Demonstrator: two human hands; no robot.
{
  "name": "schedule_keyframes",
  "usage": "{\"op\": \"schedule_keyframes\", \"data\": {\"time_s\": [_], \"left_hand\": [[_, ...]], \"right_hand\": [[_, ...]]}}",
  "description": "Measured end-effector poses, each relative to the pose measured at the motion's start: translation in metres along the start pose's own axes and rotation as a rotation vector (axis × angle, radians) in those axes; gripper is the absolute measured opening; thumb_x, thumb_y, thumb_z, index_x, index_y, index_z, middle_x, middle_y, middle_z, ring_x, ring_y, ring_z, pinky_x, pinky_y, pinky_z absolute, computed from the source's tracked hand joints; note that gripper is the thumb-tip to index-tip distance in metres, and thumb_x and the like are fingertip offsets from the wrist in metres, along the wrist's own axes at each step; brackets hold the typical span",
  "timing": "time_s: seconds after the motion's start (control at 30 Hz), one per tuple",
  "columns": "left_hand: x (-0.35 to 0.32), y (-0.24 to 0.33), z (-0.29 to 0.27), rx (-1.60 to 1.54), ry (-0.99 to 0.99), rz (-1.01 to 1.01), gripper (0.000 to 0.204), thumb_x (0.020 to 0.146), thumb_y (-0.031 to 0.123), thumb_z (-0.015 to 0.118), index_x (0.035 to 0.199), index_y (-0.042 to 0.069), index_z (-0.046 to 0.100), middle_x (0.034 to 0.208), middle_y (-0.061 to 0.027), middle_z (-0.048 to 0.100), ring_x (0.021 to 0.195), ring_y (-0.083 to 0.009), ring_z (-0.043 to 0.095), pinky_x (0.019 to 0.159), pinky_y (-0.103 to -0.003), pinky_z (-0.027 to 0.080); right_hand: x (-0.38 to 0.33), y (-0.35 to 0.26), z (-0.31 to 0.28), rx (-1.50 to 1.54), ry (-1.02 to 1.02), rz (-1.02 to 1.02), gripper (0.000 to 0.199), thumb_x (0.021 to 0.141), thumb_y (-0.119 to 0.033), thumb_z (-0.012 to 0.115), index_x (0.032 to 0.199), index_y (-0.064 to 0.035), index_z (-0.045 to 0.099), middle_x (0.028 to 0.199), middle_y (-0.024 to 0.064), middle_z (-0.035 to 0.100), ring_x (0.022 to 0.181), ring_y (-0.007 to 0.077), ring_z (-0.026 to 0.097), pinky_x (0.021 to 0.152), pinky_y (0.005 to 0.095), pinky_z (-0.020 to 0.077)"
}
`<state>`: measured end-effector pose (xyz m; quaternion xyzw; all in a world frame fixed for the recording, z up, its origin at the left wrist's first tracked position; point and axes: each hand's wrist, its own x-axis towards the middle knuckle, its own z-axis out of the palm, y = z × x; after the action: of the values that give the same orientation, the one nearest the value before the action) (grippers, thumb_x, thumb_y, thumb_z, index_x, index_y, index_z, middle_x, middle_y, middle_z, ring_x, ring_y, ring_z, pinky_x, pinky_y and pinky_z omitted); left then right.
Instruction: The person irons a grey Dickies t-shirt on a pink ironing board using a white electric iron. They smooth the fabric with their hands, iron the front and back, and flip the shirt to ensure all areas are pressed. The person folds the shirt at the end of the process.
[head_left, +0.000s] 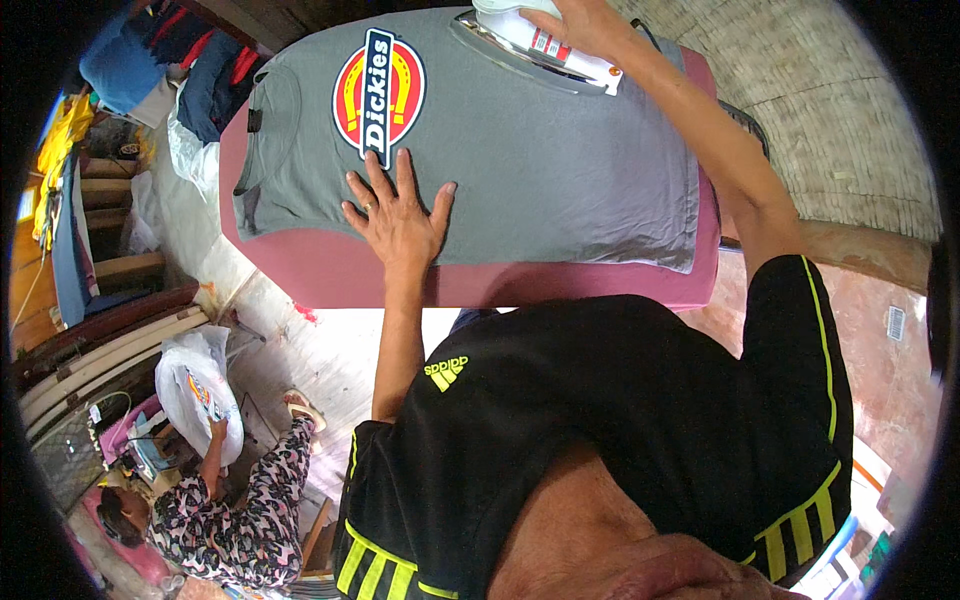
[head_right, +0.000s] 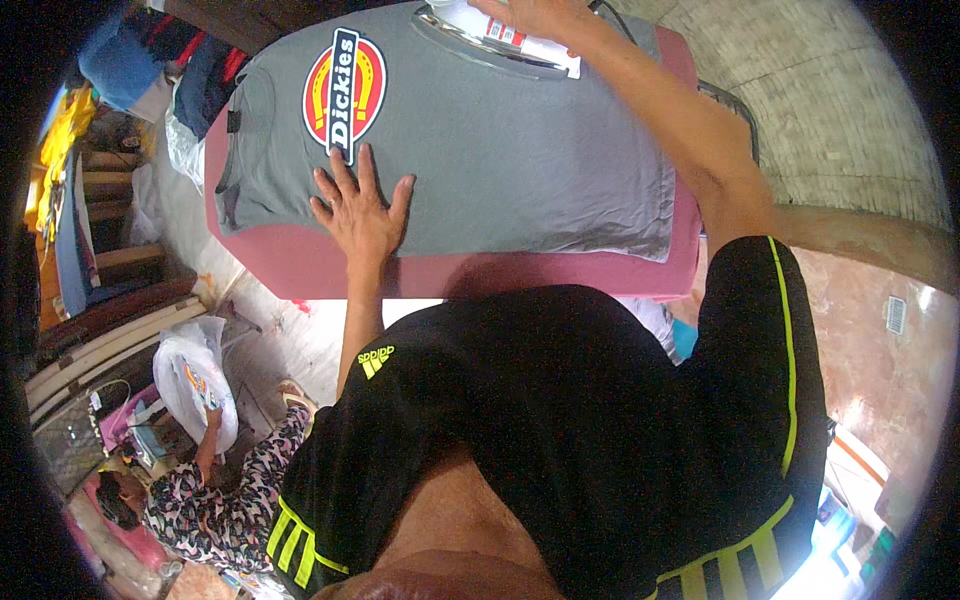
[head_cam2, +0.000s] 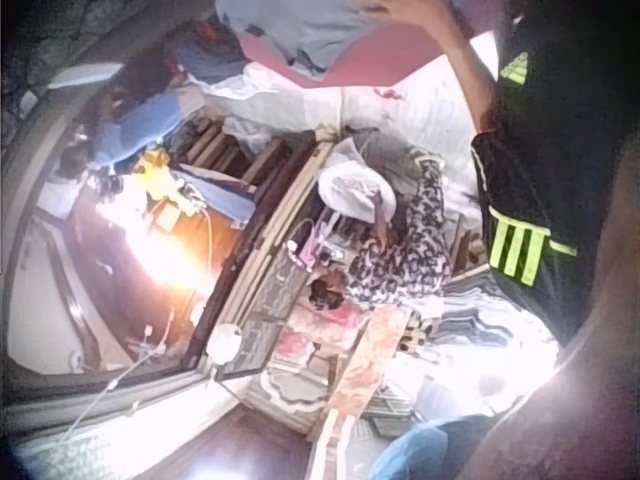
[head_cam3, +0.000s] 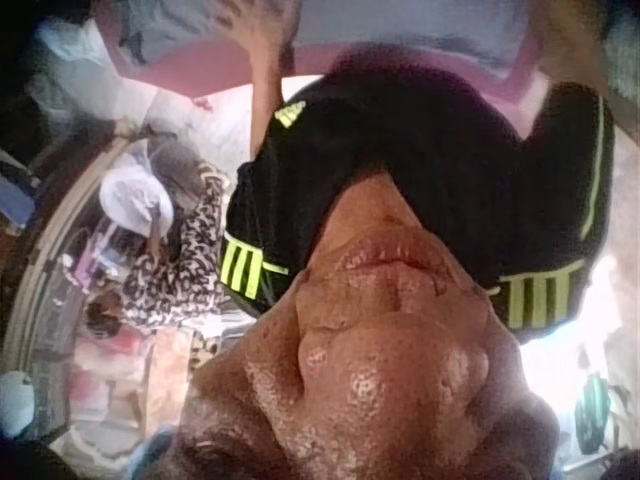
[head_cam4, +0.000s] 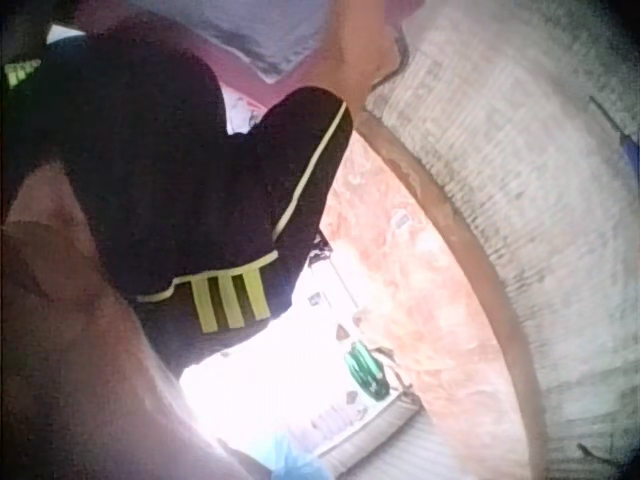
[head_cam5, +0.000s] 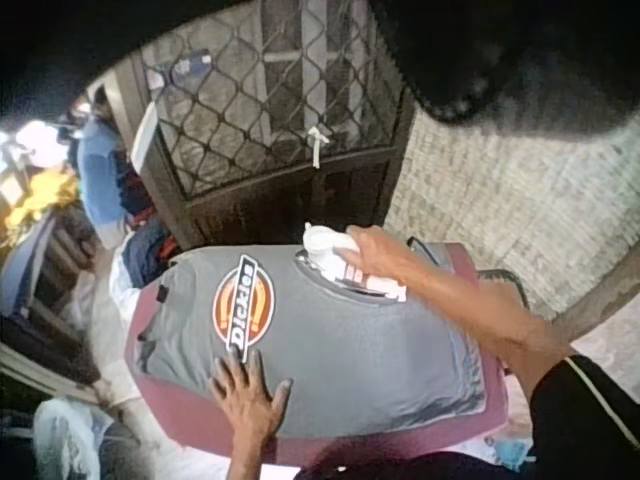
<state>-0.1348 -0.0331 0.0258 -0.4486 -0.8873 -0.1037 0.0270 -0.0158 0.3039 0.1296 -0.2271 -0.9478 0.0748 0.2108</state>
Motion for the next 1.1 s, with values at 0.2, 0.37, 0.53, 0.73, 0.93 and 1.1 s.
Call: {"op": "schedule_keyframes", "data": {"time_s": [0.2,0.37,0.53,0.73,0.93,1.1], "left_hand": [[-0.002,0.0,0.003,-0.066,-0.021,-0.016,0.083,0.086,0.068,0.052,0.151,0.018,0.039,0.16,-0.0231,0.019,0.146,-0.0523,0.011,0.109,-0.073,0.011],[-0.004,0.001,0.0,-0.004,-0.032,-0.009,0.083,0.087,0.067,0.051,0.152,0.018,0.037,0.16,-0.022,0.02,0.146,-0.0505,0.011,0.111,-0.071,0.012],[-0.001,0.004,-0.002,-0.002,0.014,0.028,0.081,0.088,0.066,0.052,0.152,0.019,0.037,0.16,-0.0203,0.022,0.145,-0.0503,0.016,0.11,-0.07,0.016],[-0.003,0.003,0.003,0.039,0.043,0.002,0.081,0.087,0.066,0.054,0.151,0.018,0.039,0.159,-0.0205,0.024,0.145,-0.0497,0.018,0.109,-0.071,0.017],[-0.006,0.003,0.012,0.093,0.095,-0.006,0.08,0.087,0.069,0.052,0.151,0.022,0.04,0.159,-0.0177,0.026,0.145,-0.0472,0.02,0.11,-0.07,0.019],[-0.008,0.006,0.012,0.087,0.088,-0.011,0.08,0.087,0.069,0.051,0.151,0.023,0.039,0.16,-0.0167,0.025,0.146,-0.0463,0.019,0.112,-0.068,0.018]], "right_hand": [[-0.055,-0.036,-0.01,0.086,-0.313,-0.033,0.041,0.094,-0.043,0.062,0.099,-0.0026,0.059,0.076,0.0235,0.064,0.069,0.0407,0.064,0.065,0.0471,0.0503],[-0.039,-0.03,-0.017,-0.046,-0.307,-0.046,0.046,0.093,-0.047,0.061,0.102,-0.0012,0.058,0.08,0.0214,0.067,0.07,0.0401,0.065,0.066,0.0461,0.0518],[-0.002,0.054,-0.036,-0.078,-0.158,-0.018,0.045,0.091,-0.044,0.06,0.097,0.0003,0.061,0.082,0.0262,0.066,0.078,0.0446,0.065,0.068,0.0503,0.0514],[-0.062,0.044,-0.046,0.139,-0.164,-0.093,0.046,0.089,-0.043,0.062,0.107,-0.0009,0.066,0.085,0.0255,0.068,0.078,0.0434,0.067,0.072,0.0479,0.054],[-0.175,-0.002,-0.089,0.056,-0.466,-0.022,0.041,0.091,-0.041,0.067,0.103,-0.0028,0.055,0.079,0.023,0.064,0.074,0.0411,0.064,0.064,0.0472,0.0503],[-0.181,0.052,-0.109,-0.067,-0.375,0.004,0.043,0.093,-0.043,0.064,0.11,-0.0033,0.058,0.082,0.0225,0.066,0.076,0.0415,0.065,0.067,0.0451,0.0517]]}}
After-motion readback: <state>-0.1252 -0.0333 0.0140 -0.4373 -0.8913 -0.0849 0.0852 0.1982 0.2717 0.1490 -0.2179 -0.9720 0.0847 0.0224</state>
